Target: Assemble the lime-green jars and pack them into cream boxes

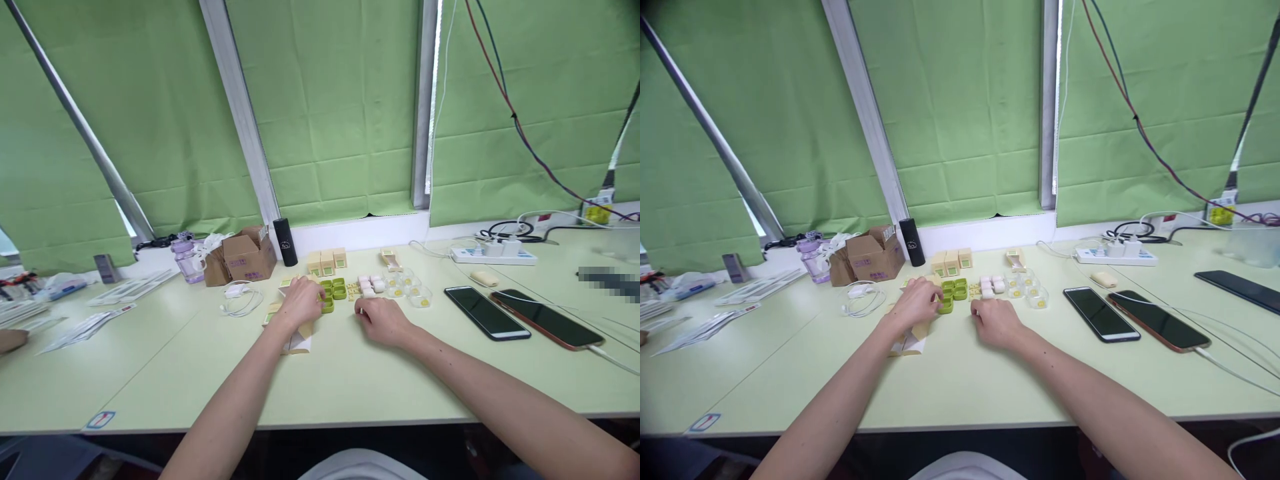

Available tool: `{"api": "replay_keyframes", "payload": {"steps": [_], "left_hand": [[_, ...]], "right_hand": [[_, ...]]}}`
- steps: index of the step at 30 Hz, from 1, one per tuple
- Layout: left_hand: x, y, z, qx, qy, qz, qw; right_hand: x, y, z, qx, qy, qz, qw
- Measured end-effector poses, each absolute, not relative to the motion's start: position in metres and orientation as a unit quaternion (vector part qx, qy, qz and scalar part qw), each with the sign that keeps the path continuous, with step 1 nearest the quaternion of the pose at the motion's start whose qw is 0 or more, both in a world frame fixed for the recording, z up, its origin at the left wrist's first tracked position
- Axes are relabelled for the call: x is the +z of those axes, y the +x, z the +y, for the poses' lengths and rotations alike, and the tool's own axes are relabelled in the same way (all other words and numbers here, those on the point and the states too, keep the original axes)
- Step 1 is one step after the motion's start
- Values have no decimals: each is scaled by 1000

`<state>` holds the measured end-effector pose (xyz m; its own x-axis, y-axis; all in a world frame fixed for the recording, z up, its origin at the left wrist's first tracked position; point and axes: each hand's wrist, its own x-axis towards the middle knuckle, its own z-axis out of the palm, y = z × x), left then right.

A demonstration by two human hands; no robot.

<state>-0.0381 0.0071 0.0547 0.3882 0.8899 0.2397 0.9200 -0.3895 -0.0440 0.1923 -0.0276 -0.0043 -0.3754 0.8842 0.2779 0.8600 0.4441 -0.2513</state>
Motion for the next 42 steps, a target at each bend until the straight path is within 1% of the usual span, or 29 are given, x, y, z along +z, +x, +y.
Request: {"api": "replay_keyframes", "payload": {"steps": [9,14,22,25,31,36,40,42], "left_hand": [[37,-37,9,-59,-845,-523,96],[35,-33,8,-40,-843,-521,126],[35,-30,6,-41,-836,-532,126],[35,-26,2,-51,-842,-518,140],[35,-10,-12,-75,-864,-470,161],[33,0,-23,-102,-885,-425,158],[28,2,-27,-143,-895,-388,169],[25,1,-26,-182,-894,-370,174]], "right_hand": [[-4,196,-25,60,-538,-820,184],[-6,198,-23,70,-529,-821,203],[-5,199,-23,77,-522,-823,211],[-6,199,-22,78,-523,-816,233],[-9,198,-21,63,-520,-796,304],[-10,198,-19,49,-497,-800,332],[-12,197,-17,47,-474,-803,359],[-13,198,-15,48,-463,-799,380]]}}
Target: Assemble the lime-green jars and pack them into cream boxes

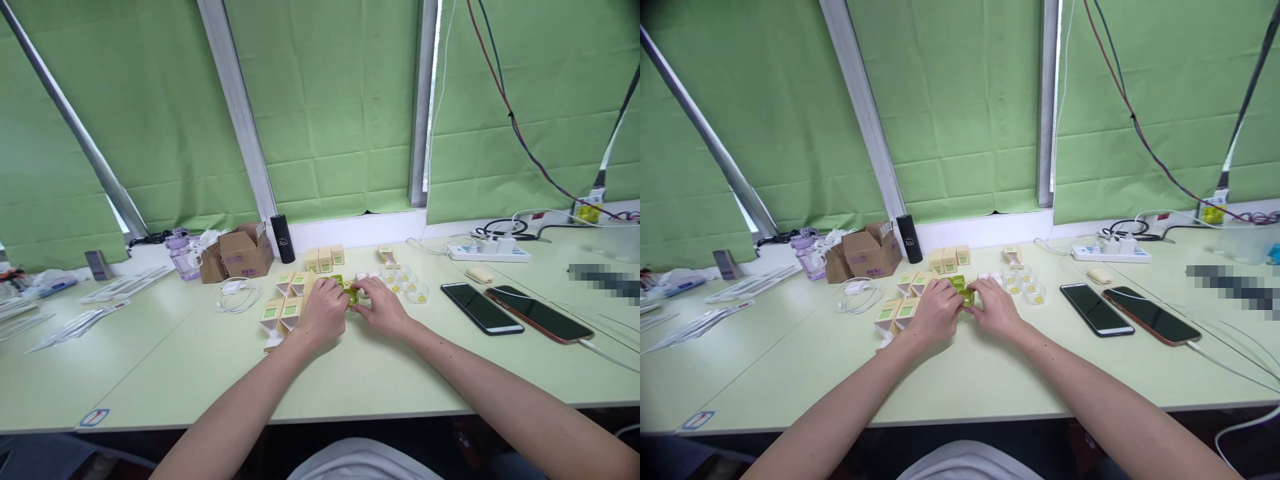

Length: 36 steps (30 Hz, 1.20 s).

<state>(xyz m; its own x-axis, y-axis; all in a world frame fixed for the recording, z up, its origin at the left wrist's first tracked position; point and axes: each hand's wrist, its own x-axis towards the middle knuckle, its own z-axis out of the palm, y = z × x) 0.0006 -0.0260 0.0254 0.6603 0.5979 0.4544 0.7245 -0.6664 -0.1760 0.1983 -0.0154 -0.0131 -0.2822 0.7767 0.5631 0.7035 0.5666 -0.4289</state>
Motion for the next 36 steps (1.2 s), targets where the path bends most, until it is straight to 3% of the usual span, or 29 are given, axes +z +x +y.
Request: {"api": "replay_keyframes", "payload": {"steps": [6,9,21,36], "left_hand": [[24,-9,-19,-394,-851,-311,157],[24,-12,-16,-442,-836,-297,135],[17,-9,-18,-418,-849,-310,90],[22,-13,-19,-451,-831,-304,121]], "right_hand": [[-17,204,-6,45,-392,-786,476],[-16,204,-6,53,-363,-776,513],[-14,200,-13,95,-338,-736,578],[-12,200,-15,107,-341,-731,581]]}}
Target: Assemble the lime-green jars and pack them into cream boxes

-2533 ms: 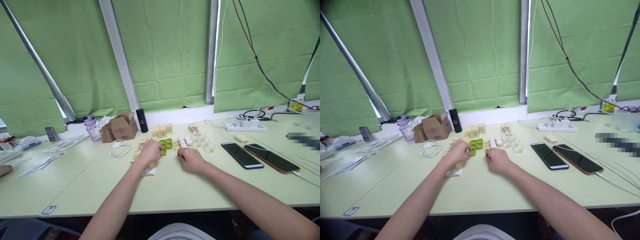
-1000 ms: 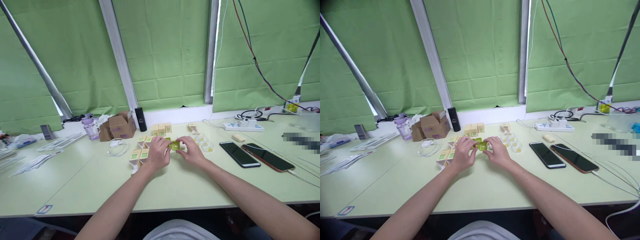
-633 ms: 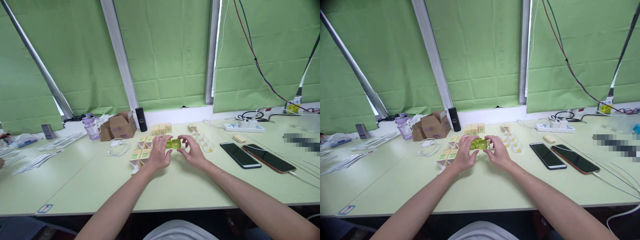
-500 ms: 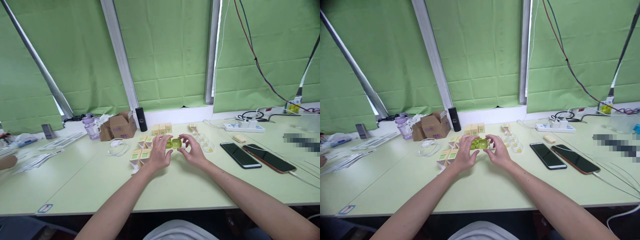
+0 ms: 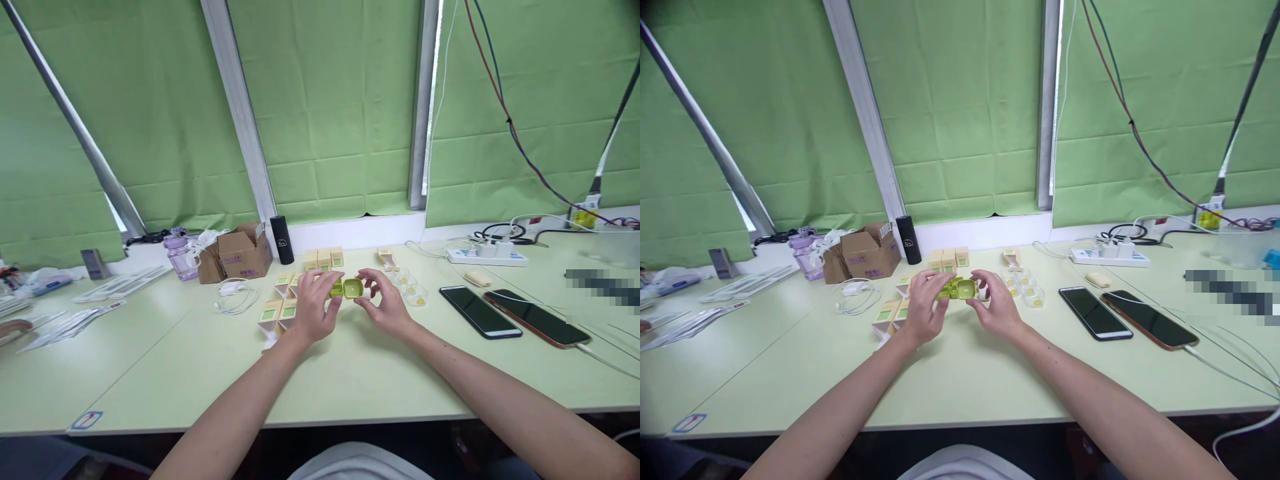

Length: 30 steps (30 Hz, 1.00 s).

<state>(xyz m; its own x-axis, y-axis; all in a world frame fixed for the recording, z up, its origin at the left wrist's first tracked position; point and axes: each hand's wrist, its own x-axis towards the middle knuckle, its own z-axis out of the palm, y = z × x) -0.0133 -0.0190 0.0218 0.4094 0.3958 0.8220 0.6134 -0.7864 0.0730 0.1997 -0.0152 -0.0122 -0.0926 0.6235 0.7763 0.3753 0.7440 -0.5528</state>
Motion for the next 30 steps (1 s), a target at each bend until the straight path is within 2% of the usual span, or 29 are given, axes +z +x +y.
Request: {"api": "replay_keyframes", "payload": {"steps": [7,17,30], "left_hand": [[20,-12,-12,-457,-801,-377,90],[15,-10,-16,-442,-840,-301,93],[12,-10,-7,-456,-833,-305,75]], "right_hand": [[-13,200,-15,108,-343,-732,579],[-12,199,-18,138,-340,-730,576],[-10,199,-20,176,-350,-732,557]]}}
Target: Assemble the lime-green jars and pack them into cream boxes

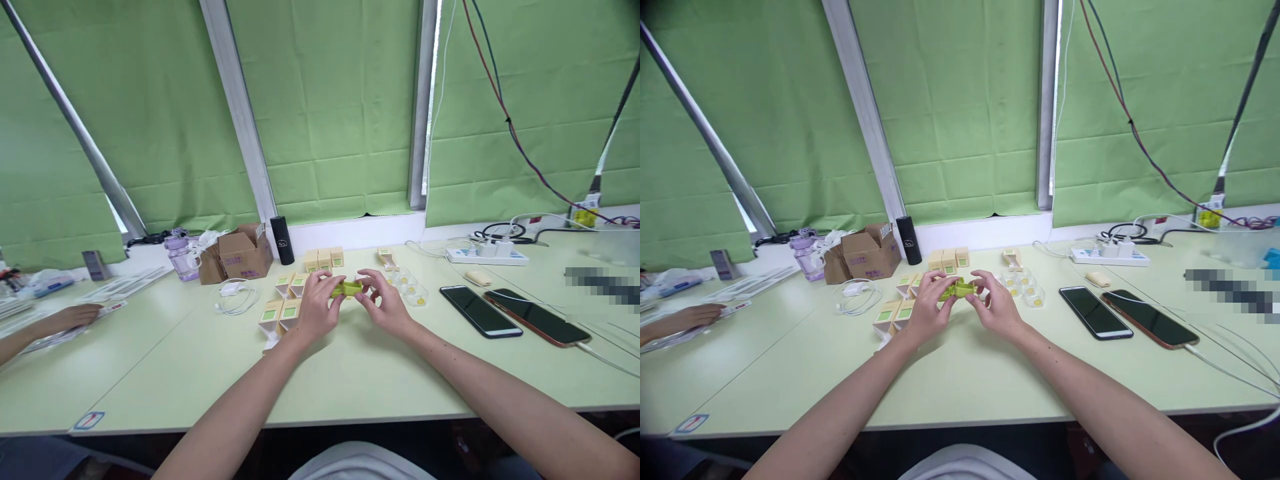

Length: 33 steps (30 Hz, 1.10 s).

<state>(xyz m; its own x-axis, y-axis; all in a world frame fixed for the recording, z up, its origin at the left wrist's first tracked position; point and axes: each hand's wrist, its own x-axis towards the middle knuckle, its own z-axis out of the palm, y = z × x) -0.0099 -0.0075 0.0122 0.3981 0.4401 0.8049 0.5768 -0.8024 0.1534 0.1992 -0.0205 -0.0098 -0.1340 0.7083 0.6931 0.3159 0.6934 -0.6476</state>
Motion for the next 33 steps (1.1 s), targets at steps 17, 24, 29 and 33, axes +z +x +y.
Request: {"api": "replay_keyframes", "payload": {"steps": [17,24,29,33], "left_hand": [[15,-6,-10,-477,-806,-350,6],[14,-5,-11,-470,-804,-365,3],[14,-5,-11,-466,-802,-375,2],[15,-7,-11,-453,-810,-373,3]], "right_hand": [[-16,200,-11,96,-333,-749,564],[-15,199,-10,105,-324,-750,567],[-16,198,-10,119,-316,-750,569],[-15,197,-11,160,-310,-736,580]]}}
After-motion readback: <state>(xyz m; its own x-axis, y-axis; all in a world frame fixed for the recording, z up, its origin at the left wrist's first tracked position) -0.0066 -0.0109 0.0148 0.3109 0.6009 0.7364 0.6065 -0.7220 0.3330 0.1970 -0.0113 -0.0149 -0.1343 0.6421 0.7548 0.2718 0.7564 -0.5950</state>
